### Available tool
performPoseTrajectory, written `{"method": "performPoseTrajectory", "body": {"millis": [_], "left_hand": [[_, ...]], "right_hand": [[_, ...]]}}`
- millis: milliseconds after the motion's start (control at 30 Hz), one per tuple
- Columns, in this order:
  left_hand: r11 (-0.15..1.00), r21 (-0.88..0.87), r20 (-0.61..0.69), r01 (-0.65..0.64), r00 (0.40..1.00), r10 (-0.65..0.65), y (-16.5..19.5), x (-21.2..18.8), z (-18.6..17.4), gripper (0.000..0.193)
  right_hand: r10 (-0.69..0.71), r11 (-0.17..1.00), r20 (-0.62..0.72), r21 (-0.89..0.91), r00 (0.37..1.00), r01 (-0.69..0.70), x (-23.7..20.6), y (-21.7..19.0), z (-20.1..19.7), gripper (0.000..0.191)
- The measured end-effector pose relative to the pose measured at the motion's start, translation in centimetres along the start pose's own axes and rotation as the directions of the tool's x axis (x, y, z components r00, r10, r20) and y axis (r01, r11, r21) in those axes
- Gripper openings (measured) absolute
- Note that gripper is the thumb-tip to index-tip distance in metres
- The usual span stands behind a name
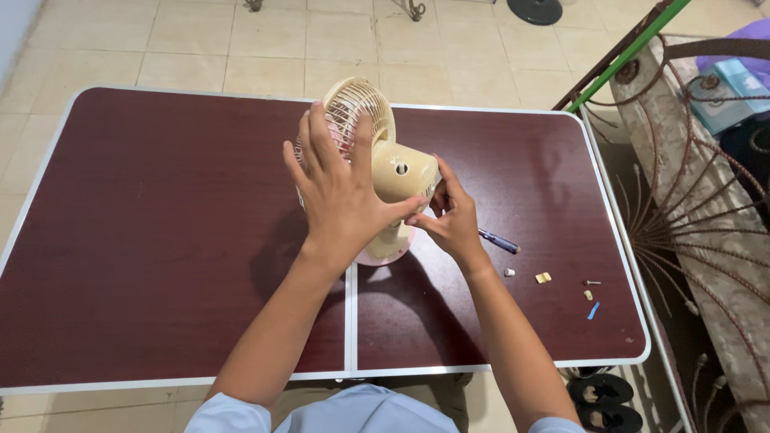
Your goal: The person reassembles a small desk fan on a table. They align the motor housing with the fan head, secure it, use a screwdriver to tighten screws on the housing, flip the fan over, and hand-tighten a knob on top before setting the assembled fan upright.
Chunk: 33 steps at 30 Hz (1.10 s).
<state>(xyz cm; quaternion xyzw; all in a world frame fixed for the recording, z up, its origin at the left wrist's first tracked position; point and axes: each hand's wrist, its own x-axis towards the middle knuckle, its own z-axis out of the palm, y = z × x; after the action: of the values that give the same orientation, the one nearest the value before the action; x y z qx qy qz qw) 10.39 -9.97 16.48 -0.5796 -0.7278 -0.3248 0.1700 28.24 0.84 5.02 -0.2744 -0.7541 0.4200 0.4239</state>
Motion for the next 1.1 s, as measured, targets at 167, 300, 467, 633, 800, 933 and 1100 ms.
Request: {"method": "performPoseTrajectory", "body": {"millis": [167,300,467,633,800,933,1100], "left_hand": [[1.0,-0.007,0.017,0.016,1.0,-0.016,0.1,0.2,0.1,0.125],[1.0,-0.015,0.028,0.014,1.0,-0.014,0.2,0.3,0.1,0.125],[1.0,-0.021,0.029,0.01,1.0,-0.01,0.0,0.3,0.2,0.123],[0.999,-0.034,0.021,0.014,1.0,-0.013,0.1,0.3,0.3,0.123],[0.999,-0.033,0.05,0.013,0.999,-0.011,-0.1,0.3,0.3,0.125],[0.999,-0.034,0.061,0.007,0.998,-0.005,-0.2,0.4,0.5,0.123],[0.999,-0.025,0.089,0.03,0.996,-0.027,-0.2,0.4,0.5,0.123]], "right_hand": [[0.007,0.967,-0.017,0.256,1.0,-0.002,-0.7,-0.1,-0.2,0.081],[0.117,0.802,0.001,0.59,0.993,-0.095,-1.0,0.0,-0.8,0.064],[0.277,0.879,-0.03,0.412,0.96,-0.241,-1.0,0.1,-2.0,0.054],[0.243,0.939,-0.108,0.275,0.964,-0.206,-1.2,0.6,-2.0,0.048],[0.237,0.952,-0.222,0.246,0.946,-0.181,-2.2,2.0,-1.6,0.038],[0.325,0.86,-0.113,0.448,0.939,-0.244,-2.9,3.3,-1.4,0.03],[0.573,0.752,0.011,0.391,0.819,-0.531,-3.4,4.6,-1.7,0.028]]}}
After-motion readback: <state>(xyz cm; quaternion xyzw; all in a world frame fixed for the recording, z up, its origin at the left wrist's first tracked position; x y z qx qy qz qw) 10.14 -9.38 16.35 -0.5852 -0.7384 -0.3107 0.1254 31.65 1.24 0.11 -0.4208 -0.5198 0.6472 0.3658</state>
